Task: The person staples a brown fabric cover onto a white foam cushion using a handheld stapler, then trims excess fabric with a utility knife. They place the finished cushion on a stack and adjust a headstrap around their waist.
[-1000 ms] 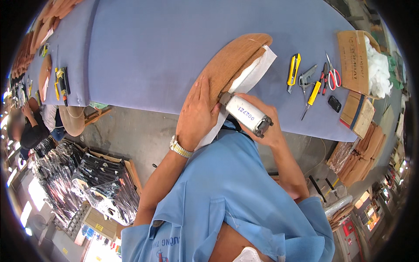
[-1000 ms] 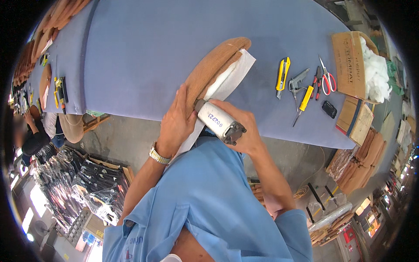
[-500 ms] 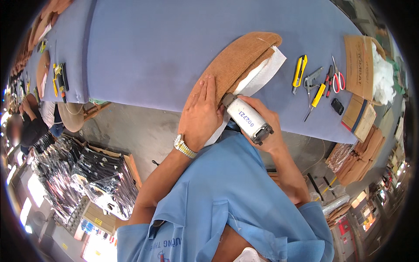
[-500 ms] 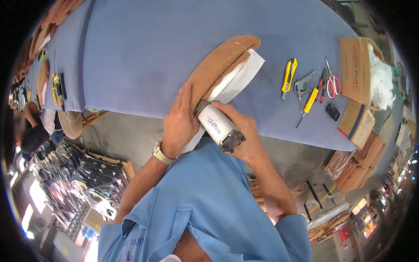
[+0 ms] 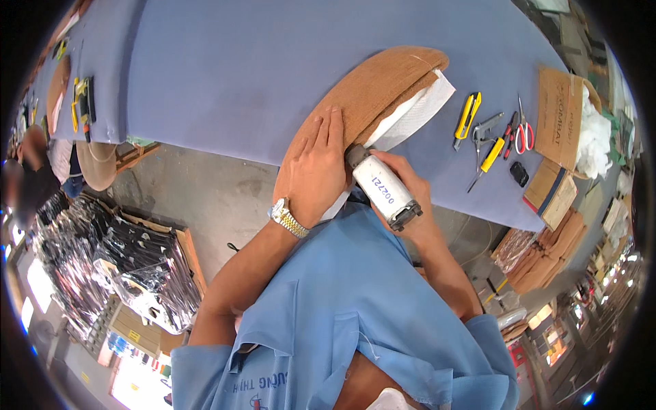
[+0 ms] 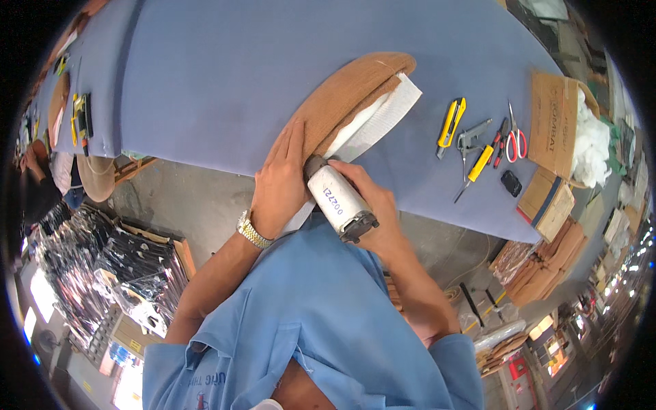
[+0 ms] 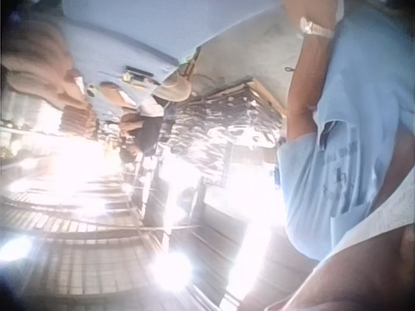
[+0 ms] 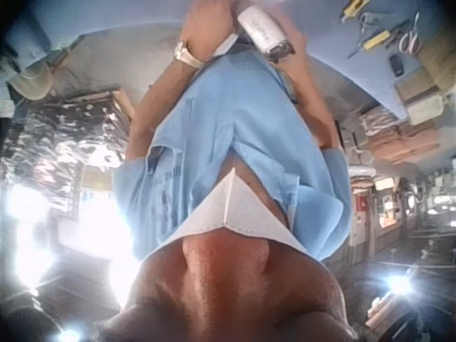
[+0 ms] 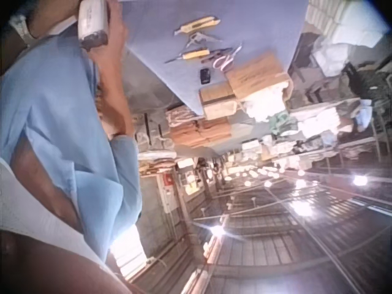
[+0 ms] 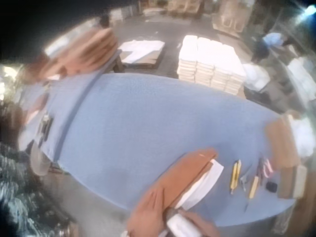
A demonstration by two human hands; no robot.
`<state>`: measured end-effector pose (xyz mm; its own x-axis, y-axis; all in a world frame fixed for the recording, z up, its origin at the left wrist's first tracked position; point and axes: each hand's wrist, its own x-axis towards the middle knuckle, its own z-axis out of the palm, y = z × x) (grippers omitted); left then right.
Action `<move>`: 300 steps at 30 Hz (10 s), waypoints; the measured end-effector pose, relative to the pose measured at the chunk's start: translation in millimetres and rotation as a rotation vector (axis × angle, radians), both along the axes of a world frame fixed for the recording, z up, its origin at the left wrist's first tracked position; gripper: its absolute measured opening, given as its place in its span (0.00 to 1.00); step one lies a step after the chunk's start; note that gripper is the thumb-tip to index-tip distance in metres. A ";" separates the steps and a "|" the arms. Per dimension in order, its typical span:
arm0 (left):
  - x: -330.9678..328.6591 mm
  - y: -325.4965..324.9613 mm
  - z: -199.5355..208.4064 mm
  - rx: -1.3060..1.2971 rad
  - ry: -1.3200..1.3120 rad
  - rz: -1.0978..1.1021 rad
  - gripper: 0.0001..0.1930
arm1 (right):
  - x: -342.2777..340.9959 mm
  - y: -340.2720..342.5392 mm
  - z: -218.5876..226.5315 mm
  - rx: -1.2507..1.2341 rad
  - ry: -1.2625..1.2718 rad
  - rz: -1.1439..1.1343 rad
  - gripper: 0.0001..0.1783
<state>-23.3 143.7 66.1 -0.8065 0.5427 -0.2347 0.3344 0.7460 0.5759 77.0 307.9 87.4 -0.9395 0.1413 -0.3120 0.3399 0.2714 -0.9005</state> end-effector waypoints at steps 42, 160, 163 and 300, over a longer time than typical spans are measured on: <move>24.9 -31.4 -4.8 -0.008 0.004 -0.022 0.45 | 17.1 5.5 -9.7 0.021 0.201 0.096 0.34; -21.4 -105.8 -62.5 0.480 -0.683 -0.104 0.39 | 25.6 -65.9 -13.2 0.115 0.248 -0.044 0.37; -23.3 -109.6 -44.7 0.456 -0.544 -0.198 0.40 | 18.5 -63.9 -16.6 0.193 0.257 -0.025 0.36; -7.9 -149.0 -21.0 0.053 -0.255 -0.289 0.50 | 45.3 -151.0 -6.4 0.113 0.123 -0.129 0.51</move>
<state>-31.2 -5.3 45.1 -0.5380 0.7557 -0.3735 0.3674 0.6090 0.7029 122.3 156.9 80.9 -0.9413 0.2904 -0.1718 0.2680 0.3340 -0.9037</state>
